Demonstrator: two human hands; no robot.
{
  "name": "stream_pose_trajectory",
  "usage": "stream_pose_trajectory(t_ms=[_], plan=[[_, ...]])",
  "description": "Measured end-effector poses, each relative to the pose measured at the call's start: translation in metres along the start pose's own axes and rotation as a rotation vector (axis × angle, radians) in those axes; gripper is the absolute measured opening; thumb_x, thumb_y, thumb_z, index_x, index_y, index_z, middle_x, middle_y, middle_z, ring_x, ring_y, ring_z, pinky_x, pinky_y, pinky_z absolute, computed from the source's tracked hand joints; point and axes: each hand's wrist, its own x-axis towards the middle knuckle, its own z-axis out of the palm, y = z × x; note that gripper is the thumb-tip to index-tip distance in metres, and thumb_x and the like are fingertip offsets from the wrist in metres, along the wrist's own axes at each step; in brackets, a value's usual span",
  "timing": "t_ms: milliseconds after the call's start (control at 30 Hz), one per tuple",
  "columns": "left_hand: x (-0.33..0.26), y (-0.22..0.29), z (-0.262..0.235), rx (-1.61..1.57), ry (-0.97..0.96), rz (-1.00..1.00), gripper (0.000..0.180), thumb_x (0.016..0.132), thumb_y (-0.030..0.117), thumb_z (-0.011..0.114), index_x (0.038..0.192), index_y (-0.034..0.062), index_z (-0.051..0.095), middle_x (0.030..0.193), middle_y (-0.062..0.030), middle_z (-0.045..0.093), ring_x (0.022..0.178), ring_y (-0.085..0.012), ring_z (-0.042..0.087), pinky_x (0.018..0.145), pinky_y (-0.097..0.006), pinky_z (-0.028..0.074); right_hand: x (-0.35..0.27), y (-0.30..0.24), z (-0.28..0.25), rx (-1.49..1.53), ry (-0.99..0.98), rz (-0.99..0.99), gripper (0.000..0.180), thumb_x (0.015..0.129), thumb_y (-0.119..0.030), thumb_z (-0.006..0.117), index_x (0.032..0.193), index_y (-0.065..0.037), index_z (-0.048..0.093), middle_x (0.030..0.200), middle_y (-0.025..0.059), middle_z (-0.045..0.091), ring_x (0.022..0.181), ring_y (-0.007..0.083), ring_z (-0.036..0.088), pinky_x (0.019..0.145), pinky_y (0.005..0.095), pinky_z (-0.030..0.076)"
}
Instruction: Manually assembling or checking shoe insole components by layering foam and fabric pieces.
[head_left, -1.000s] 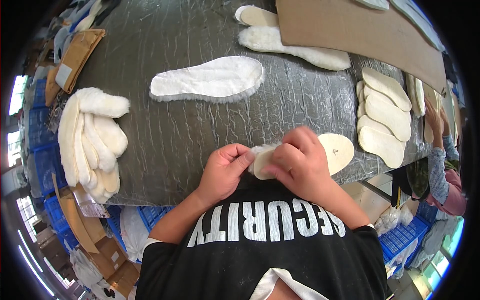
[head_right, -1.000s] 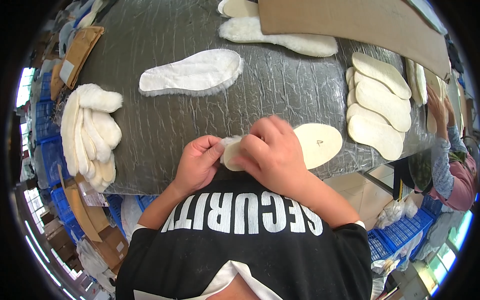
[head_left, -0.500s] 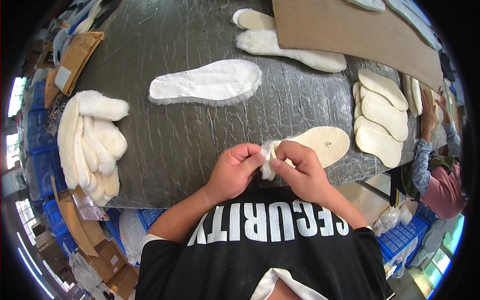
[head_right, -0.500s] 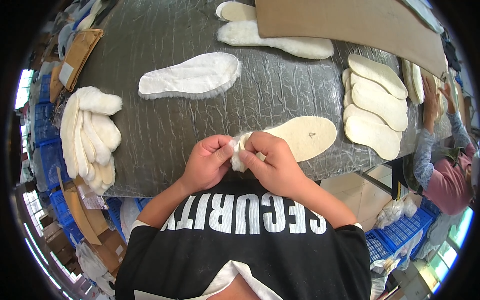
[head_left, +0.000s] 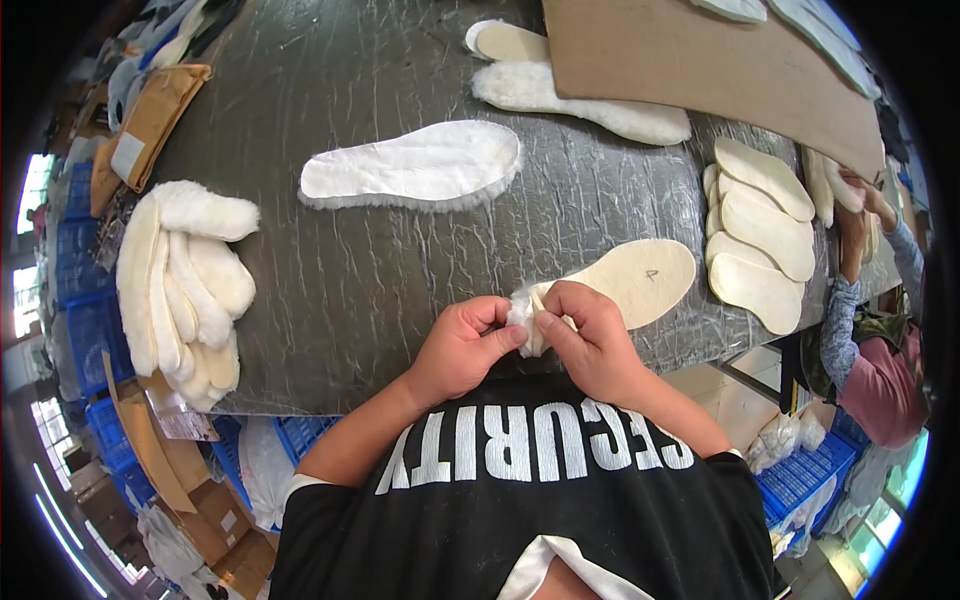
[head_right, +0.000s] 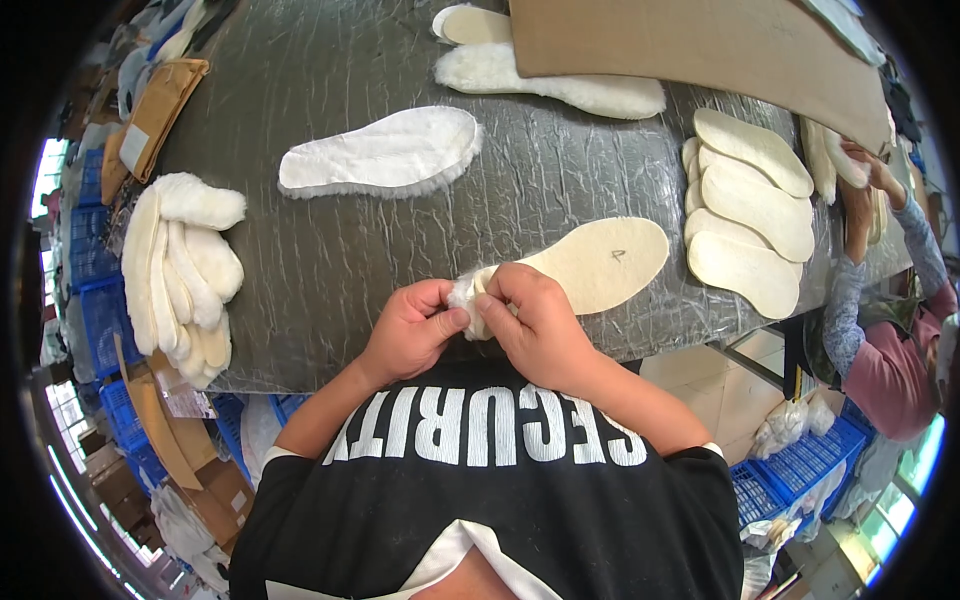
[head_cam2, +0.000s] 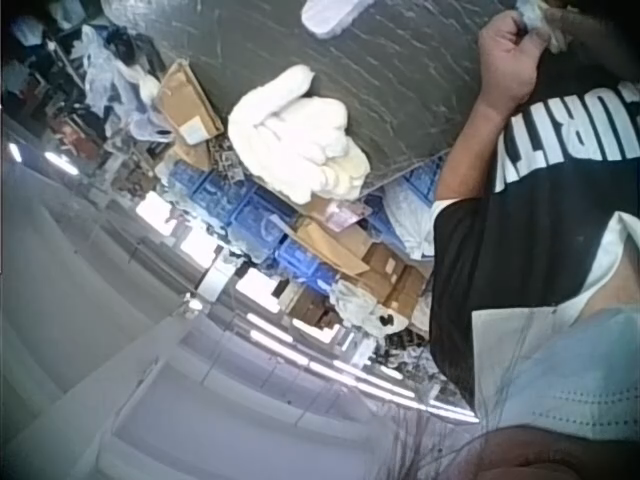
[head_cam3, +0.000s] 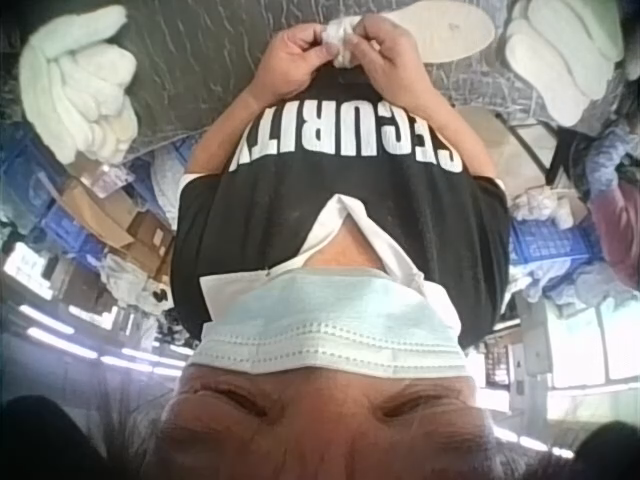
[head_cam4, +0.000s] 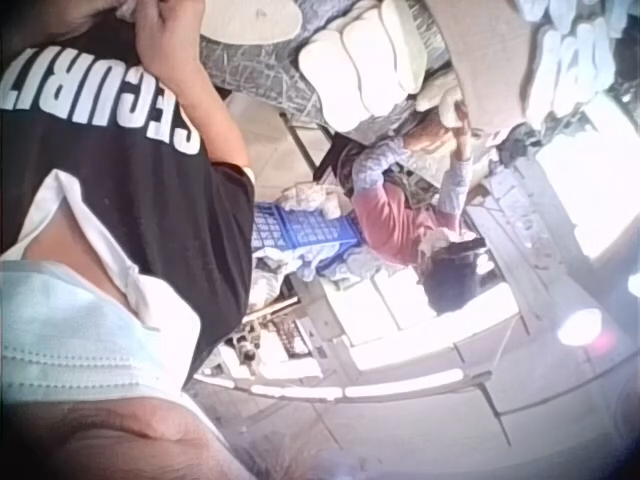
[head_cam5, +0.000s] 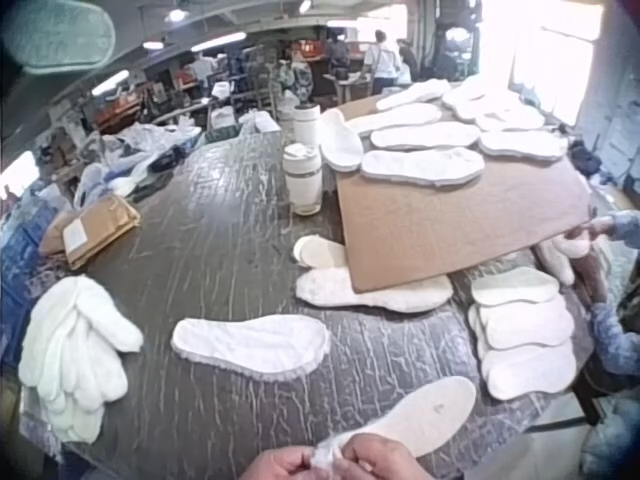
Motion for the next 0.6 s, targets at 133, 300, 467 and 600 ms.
stream_pose_trajectory(t_ms=[133, 300, 467, 600], plan=[[-0.002, 0.011, 0.004, 0.224, 0.046, -0.01, 0.014, 0.095, 0.01, 0.059, 0.103, -0.0006, 0.063, 0.094, -0.0005, 0.066, 0.088, -0.0058, 0.058, 0.081, -0.023, 0.047, 0.005, 0.004, 0.0, -0.016, -0.023, -0.003, 0.015, 0.086, -0.004, 0.06, 0.077, 0.002, 0.051, 0.072, 0.0156, 0.053, 0.069, 0.0306, 0.053, 0.063, 0.0389, 0.042], [-0.009, 0.004, -0.005, 0.078, 0.178, 0.025, 0.009, 0.092, 0.008, 0.064, 0.096, 0.0012, 0.06, 0.091, 0.0003, 0.061, 0.084, -0.0052, 0.056, 0.077, -0.023, 0.047, 0.014, 0.009, 0.003, -0.04, -0.144, -0.073, 0.016, 0.082, -0.007, 0.065, 0.092, 0.0, 0.056, 0.087, 0.014, 0.057, 0.082, 0.0344, 0.058, 0.073, 0.0401, 0.047], [-0.015, -0.003, -0.022, 0.331, 0.213, 0.05, 0.016, 0.086, -0.001, 0.067, 0.097, 0.0024, 0.055, 0.094, -0.0004, 0.059, 0.086, -0.0045, 0.054, 0.074, -0.02, 0.046, 0.033, 0.018, -0.008, -0.501, 0.009, -0.363, 0.029, 0.075, -0.018, 0.073, 0.096, -0.004, 0.059, 0.093, 0.012, 0.06, 0.087, 0.0319, 0.06, 0.08, 0.0414, 0.046], [-0.013, 0.017, -0.003, 0.026, 0.328, 0.125, 0.014, 0.084, -0.001, 0.07, 0.093, -0.0003, 0.059, 0.09, -0.0001, 0.059, 0.08, -0.0057, 0.055, 0.072, -0.021, 0.046, 0.033, 0.01, -0.011, -0.58, -0.119, -0.206, 0.029, 0.072, -0.024, 0.077, 0.09, -0.007, 0.064, 0.087, 0.0087, 0.064, 0.087, 0.0285, 0.061, 0.078, 0.0426, 0.043]])
